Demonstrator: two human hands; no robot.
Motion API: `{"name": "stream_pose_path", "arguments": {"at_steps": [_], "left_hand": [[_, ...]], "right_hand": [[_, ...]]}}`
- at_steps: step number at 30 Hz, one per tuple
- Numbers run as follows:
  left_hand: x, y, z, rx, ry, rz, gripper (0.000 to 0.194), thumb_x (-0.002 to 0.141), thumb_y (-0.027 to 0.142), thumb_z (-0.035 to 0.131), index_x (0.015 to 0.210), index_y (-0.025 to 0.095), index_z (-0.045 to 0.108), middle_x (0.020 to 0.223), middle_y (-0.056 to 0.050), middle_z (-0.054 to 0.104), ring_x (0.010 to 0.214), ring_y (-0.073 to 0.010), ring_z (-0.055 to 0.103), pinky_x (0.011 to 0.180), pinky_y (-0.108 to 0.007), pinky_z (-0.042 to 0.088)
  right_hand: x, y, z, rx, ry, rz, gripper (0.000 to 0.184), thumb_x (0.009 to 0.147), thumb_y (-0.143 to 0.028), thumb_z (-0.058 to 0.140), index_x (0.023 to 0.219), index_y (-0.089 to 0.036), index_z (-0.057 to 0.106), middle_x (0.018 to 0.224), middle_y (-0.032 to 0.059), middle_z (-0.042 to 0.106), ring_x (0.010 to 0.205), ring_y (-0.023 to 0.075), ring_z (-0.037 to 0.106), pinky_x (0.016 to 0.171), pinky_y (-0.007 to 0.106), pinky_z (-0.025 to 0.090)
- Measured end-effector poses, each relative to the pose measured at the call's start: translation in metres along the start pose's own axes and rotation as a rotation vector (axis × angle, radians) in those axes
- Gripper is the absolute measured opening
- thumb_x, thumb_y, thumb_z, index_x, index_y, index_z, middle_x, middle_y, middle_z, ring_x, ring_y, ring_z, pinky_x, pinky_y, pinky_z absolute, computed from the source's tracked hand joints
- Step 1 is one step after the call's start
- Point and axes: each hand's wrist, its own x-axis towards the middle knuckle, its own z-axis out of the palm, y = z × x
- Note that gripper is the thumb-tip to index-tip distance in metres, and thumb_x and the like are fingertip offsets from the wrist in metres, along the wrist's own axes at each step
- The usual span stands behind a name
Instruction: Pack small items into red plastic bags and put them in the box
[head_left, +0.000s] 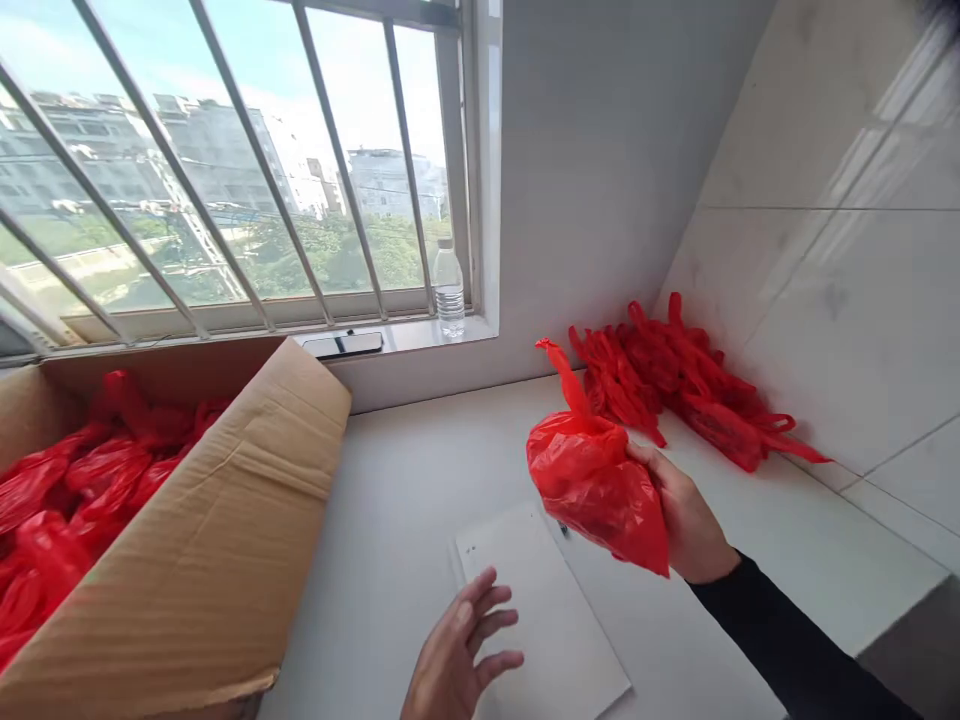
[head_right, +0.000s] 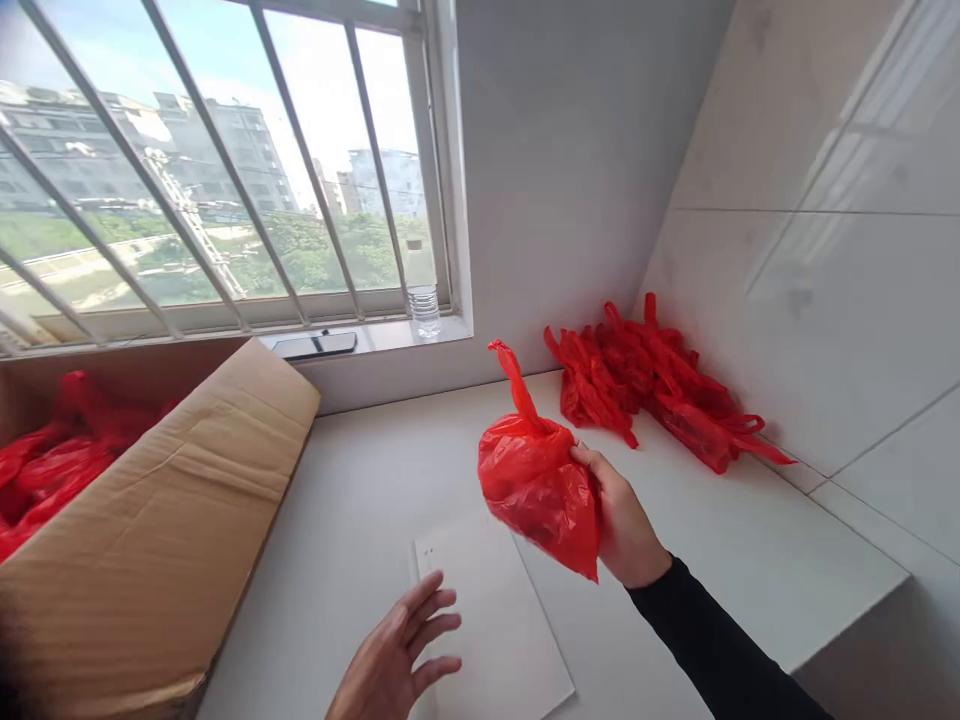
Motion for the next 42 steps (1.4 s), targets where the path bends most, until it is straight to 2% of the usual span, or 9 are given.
{"name": "stream_pose_path", "arguments": {"at_steps": [2,4,8,12,16,23,32,36,42], "left_hand": [[-0.003,-0.003,0.019,-0.08,-0.14,0.037,0.055,0.082,0.06,0.074,0.122,0.022,0.073,0.135,-0.015,0.065,0.123,-0.0371,0.057,0.092,-0.048,0.055],[-0.005,-0.006,0.031,-0.109,-0.131,0.086,0.039,0.094,0.049,0.066,0.119,0.02,0.071,0.131,-0.014,0.067,0.116,-0.0316,0.061,0.089,-0.042,0.055],[-0.008,-0.011,0.027,-0.229,0.102,0.19,0.044,0.09,0.035,0.075,0.131,0.025,0.062,0.123,-0.009,0.07,0.106,-0.0245,0.067,0.091,-0.036,0.054],[-0.011,-0.009,0.008,-0.163,0.179,0.269,0.054,0.088,0.037,0.077,0.138,0.025,0.058,0.125,-0.01,0.07,0.108,-0.0255,0.068,0.091,-0.037,0.054],[-0.008,-0.005,-0.001,-0.033,0.203,0.296,0.051,0.086,0.043,0.078,0.129,0.018,0.065,0.115,-0.012,0.073,0.105,-0.0264,0.069,0.085,-0.034,0.056],[-0.001,-0.014,-0.009,-0.05,0.227,0.304,0.042,0.092,0.043,0.071,0.126,0.02,0.066,0.121,-0.011,0.071,0.108,-0.0253,0.068,0.085,-0.033,0.056],[-0.001,-0.023,-0.012,-0.075,0.03,0.341,0.055,0.086,0.027,0.079,0.137,0.021,0.06,0.136,-0.013,0.066,0.123,-0.0312,0.062,0.099,-0.038,0.053],[-0.002,-0.025,-0.02,-0.119,0.044,0.326,0.045,0.088,0.031,0.077,0.129,0.02,0.067,0.132,-0.013,0.069,0.122,-0.0317,0.063,0.1,-0.039,0.053],[0.002,-0.028,-0.019,-0.144,0.067,0.355,0.038,0.09,0.034,0.075,0.124,0.017,0.071,0.125,-0.013,0.072,0.117,-0.0303,0.065,0.098,-0.039,0.053]], "right_hand": [[-0.027,0.026,0.021,0.215,-0.128,0.247,0.025,0.097,-0.048,0.062,0.104,-0.025,0.068,0.089,0.0016,0.07,0.074,0.0226,0.065,0.075,0.036,0.057],[-0.045,0.05,0.035,0.291,-0.19,0.381,0.026,0.097,-0.048,0.065,0.11,-0.026,0.069,0.098,0.0025,0.072,0.084,0.0244,0.067,0.078,0.036,0.056],[-0.06,0.08,0.049,0.131,-0.24,0.379,0.042,0.095,-0.061,0.063,0.122,-0.029,0.063,0.119,0.0053,0.069,0.105,0.0302,0.065,0.08,0.037,0.055],[-0.061,0.089,0.054,0.007,-0.395,0.412,0.064,0.087,-0.062,0.073,0.139,-0.032,0.051,0.123,0.0062,0.068,0.105,0.0316,0.066,0.082,0.041,0.055],[-0.057,0.102,0.054,-0.016,-0.526,0.346,0.045,0.096,-0.048,0.07,0.135,-0.028,0.058,0.125,0.0066,0.066,0.108,0.0293,0.063,0.09,0.041,0.053],[-0.057,0.134,0.051,0.101,-0.412,0.287,0.034,0.101,-0.045,0.065,0.131,-0.03,0.063,0.12,0.005,0.069,0.101,0.0262,0.064,0.086,0.036,0.053],[-0.059,0.137,0.051,0.059,-0.36,0.231,0.039,0.101,-0.051,0.062,0.135,-0.033,0.062,0.127,0.0049,0.066,0.1,0.0263,0.063,0.085,0.036,0.052],[-0.06,0.142,0.05,-0.009,-0.399,0.19,0.034,0.103,-0.05,0.06,0.13,-0.03,0.065,0.121,0.0053,0.066,0.089,0.0231,0.06,0.073,0.032,0.049],[-0.059,0.142,0.052,-0.079,-0.394,0.145,0.039,0.1,-0.057,0.06,0.126,-0.028,0.066,0.101,0.0037,0.067,0.084,0.0238,0.059,0.073,0.033,0.049]]}}
